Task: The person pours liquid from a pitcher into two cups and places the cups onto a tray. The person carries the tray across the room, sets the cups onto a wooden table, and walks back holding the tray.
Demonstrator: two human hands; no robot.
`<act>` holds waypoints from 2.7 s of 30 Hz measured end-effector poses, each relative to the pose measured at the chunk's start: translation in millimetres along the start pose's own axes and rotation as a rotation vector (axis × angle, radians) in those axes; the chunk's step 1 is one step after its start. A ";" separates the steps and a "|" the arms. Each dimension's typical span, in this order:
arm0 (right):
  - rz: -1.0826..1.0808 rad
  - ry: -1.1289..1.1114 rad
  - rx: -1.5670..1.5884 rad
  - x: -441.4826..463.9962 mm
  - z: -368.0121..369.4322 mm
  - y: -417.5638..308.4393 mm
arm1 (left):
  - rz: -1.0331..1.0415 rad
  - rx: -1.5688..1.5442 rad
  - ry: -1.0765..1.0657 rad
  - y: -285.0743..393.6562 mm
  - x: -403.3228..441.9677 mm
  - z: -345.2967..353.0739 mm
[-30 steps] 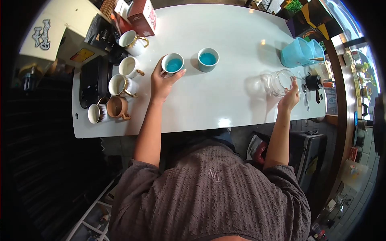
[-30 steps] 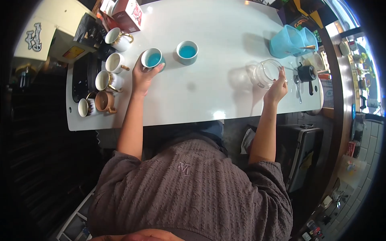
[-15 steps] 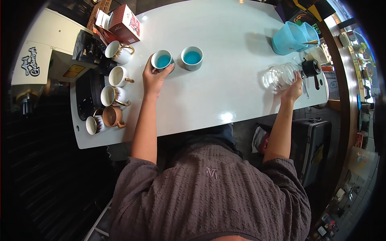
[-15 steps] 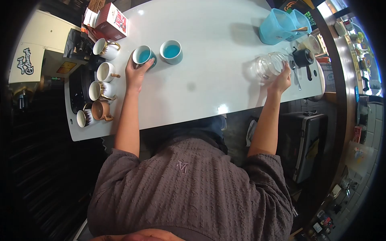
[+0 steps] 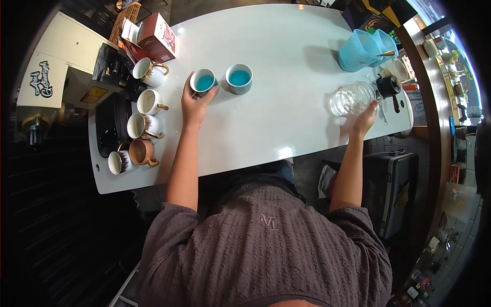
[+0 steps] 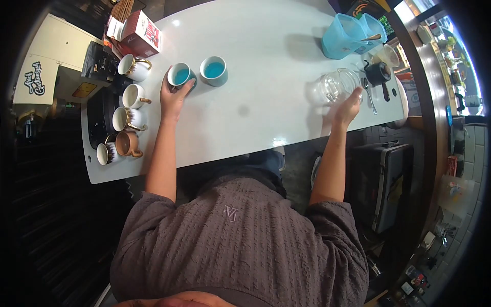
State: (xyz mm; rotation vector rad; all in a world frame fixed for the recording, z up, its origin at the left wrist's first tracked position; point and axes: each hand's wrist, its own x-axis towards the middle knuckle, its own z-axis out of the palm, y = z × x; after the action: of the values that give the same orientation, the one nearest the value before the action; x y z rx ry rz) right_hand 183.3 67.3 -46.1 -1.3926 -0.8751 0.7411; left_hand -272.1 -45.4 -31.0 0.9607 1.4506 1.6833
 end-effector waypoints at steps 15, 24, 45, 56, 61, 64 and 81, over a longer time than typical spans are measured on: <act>-0.052 0.110 -0.749 -26.0 9.7 -10.4 | 0.050 0.480 0.207 12.8 -42.9 1.8; -0.133 -0.197 -0.622 -116.6 8.7 -14.3 | 0.029 0.298 0.405 41.1 -107.7 20.0; -0.286 -1.454 -0.053 -192.0 64.7 -66.0 | -0.134 0.123 1.428 93.3 -449.0 85.1; -0.331 -2.290 -0.097 -469.1 -67.1 -36.8 | 0.067 0.078 2.027 111.0 -760.6 136.7; -0.375 -2.778 -0.357 -602.0 -173.8 46.7 | -0.067 0.113 2.235 116.1 -860.1 197.0; -0.239 -2.959 -0.489 -656.6 -248.6 64.9 | -0.044 0.083 2.300 108.4 -883.2 234.1; 0.160 -2.612 -0.447 -680.7 -291.1 25.9 | -0.079 0.055 2.253 99.7 -907.6 245.0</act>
State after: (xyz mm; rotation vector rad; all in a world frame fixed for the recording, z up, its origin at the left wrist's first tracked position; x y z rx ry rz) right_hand 93.9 -664.3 -120.6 0.1554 -2.8373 2.5503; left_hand 370.6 -737.4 11.4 -1.7899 2.3902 2.4152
